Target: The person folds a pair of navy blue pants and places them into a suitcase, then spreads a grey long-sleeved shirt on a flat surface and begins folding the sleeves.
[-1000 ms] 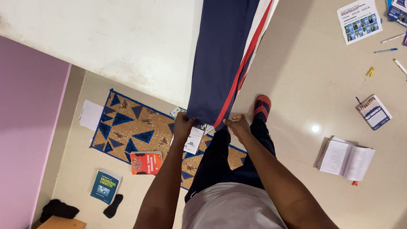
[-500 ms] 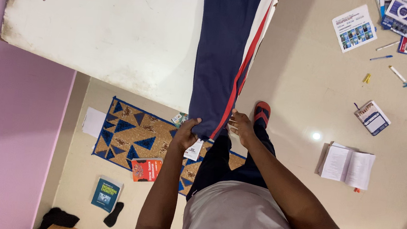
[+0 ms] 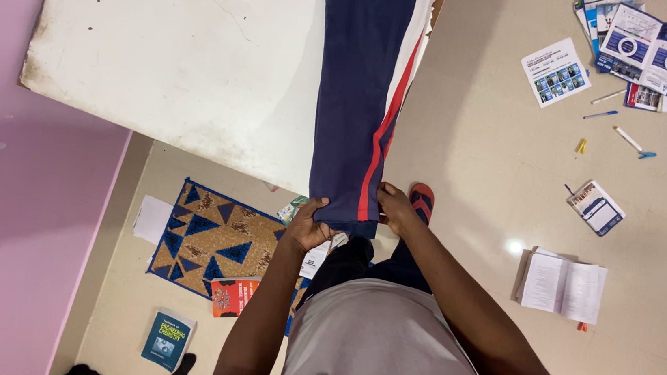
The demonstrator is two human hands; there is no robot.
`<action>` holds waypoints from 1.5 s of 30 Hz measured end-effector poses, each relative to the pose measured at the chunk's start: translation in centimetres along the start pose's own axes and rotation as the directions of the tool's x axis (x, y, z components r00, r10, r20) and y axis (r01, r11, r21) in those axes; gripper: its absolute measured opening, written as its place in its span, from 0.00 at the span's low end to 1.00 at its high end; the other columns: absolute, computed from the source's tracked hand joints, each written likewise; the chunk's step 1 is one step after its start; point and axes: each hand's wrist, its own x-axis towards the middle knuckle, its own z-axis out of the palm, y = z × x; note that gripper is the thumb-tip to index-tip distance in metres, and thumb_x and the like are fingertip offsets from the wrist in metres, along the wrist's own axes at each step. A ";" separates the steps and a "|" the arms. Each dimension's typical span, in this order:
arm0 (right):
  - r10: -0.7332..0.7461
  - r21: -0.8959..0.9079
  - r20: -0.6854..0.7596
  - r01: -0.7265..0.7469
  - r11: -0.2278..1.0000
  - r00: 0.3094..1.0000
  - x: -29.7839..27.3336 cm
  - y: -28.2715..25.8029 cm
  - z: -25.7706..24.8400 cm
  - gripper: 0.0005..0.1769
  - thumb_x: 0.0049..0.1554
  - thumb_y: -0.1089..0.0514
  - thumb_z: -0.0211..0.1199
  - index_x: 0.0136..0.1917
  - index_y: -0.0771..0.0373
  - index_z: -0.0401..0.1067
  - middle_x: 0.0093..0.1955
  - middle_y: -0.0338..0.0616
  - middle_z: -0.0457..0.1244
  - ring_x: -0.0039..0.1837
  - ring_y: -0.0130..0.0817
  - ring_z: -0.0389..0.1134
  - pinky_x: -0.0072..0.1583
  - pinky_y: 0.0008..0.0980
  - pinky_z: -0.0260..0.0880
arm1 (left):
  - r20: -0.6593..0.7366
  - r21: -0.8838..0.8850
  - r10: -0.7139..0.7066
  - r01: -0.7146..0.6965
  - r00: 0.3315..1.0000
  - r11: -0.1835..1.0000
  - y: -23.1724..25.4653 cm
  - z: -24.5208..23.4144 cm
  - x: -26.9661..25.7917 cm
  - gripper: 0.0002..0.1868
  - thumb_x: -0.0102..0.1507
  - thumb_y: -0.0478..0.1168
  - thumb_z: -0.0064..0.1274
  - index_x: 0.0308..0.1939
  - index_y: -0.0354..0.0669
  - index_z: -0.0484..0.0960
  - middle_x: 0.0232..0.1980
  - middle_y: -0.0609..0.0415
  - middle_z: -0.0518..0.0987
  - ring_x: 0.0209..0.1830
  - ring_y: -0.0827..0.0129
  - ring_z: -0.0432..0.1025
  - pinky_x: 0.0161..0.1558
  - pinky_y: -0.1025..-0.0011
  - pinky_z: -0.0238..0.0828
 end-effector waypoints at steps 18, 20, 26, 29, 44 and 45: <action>-0.268 0.277 -0.038 0.268 0.923 0.963 0.1 1.5 -0.9 0.24 0.63 0.52 0.54 0.65 0.71 0.72 0.59 0.49 0.66 0.60 0.36 0.68 0.60 0.43 0.69 | -0.024 0.195 -0.048 0.051 0.999 0.979 0.1 -1.5 0.4 0.29 0.61 0.38 0.60 0.63 0.31 0.68 0.58 0.39 0.78 0.55 0.51 0.77 0.56 0.49 0.77; -0.028 0.144 -0.064 0.037 0.989 0.998 1.0 1.6 -0.9 0.24 0.62 0.52 0.52 0.65 0.69 0.70 0.61 0.51 0.66 0.60 0.40 0.68 0.62 0.43 0.69 | -0.046 0.180 -0.047 0.054 0.998 0.982 -0.2 -1.4 0.4 0.29 0.60 0.37 0.60 0.62 0.31 0.69 0.58 0.39 0.78 0.55 0.52 0.78 0.56 0.48 0.78; 0.175 0.249 0.145 -0.207 0.946 0.974 -1.0 1.4 0.2 0.33 0.64 0.36 0.49 0.71 0.61 0.66 0.66 0.48 0.62 0.67 0.42 0.65 0.67 0.51 0.64 | -0.086 0.168 -0.021 0.035 0.996 0.985 -0.3 -0.8 0.1 0.29 0.59 0.38 0.58 0.62 0.31 0.69 0.57 0.37 0.78 0.55 0.49 0.78 0.55 0.46 0.79; 0.166 0.310 0.180 -0.216 0.926 0.970 -2.0 1.3 0.5 0.36 0.63 0.34 0.49 0.74 0.61 0.61 0.70 0.50 0.60 0.71 0.42 0.61 0.72 0.57 0.59 | -0.096 0.180 -0.025 0.042 0.995 0.983 0.1 -0.8 0.5 0.29 0.59 0.38 0.58 0.62 0.30 0.68 0.57 0.36 0.79 0.55 0.49 0.79 0.55 0.47 0.79; 0.157 0.295 0.141 -0.193 0.936 0.977 2.0 6.4 0.0 0.18 0.57 0.61 0.58 0.62 0.63 0.69 0.58 0.49 0.66 0.60 0.41 0.70 0.62 0.47 0.72 | -0.046 0.240 -0.001 0.012 0.999 0.971 0.4 -3.1 -0.1 0.30 0.60 0.40 0.59 0.62 0.28 0.69 0.55 0.37 0.80 0.49 0.54 0.81 0.49 0.54 0.81; 0.157 0.294 0.142 -0.193 0.936 0.977 2.2 6.4 0.1 0.18 0.57 0.61 0.58 0.62 0.63 0.69 0.58 0.49 0.66 0.60 0.41 0.70 0.62 0.47 0.72 | -0.115 0.288 -0.012 0.045 0.993 0.957 0.3 -3.5 -0.2 0.30 0.60 0.40 0.59 0.63 0.28 0.69 0.55 0.37 0.80 0.49 0.54 0.81 0.47 0.56 0.79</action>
